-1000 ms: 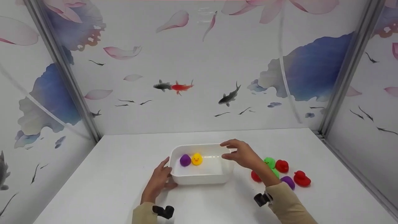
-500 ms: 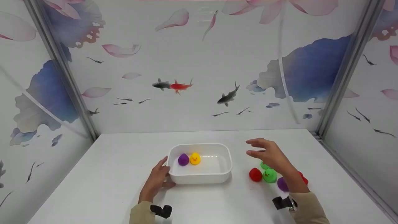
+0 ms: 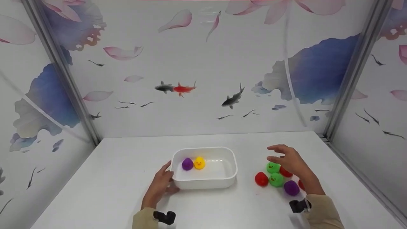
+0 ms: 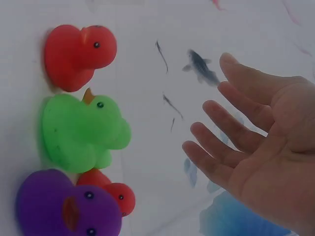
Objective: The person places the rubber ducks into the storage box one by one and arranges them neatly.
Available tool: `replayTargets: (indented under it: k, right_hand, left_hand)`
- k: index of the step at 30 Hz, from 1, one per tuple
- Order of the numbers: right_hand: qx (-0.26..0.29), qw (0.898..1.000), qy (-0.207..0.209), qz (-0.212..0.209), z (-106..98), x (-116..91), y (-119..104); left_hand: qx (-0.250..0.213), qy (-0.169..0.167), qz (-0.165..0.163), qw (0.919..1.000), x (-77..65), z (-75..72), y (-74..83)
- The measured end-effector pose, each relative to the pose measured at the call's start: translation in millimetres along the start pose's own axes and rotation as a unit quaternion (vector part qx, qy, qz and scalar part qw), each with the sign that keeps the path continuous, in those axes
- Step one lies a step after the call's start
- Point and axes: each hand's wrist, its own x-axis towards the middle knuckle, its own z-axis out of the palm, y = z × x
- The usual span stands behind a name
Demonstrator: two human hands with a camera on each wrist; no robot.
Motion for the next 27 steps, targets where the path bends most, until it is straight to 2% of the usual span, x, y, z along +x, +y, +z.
replayTargets:
  k: [7,19,27]
  right_hand:
    - [-0.009,0.999,-0.013,0.045,4,3,21]
    - [-0.044,0.995,-0.034,0.078,8,9,41]
    - [-0.038,0.993,-0.045,0.098,8,14,51]
  left_hand:
    - [0.006,0.005,-0.01,0.9999,-1.0,-0.1,0.0]
    - [0.007,0.003,-0.009,0.9999,-2.3,-0.3,-0.3]
    - [0.005,0.007,-0.02,0.9998,-0.5,0.3,-1.2]
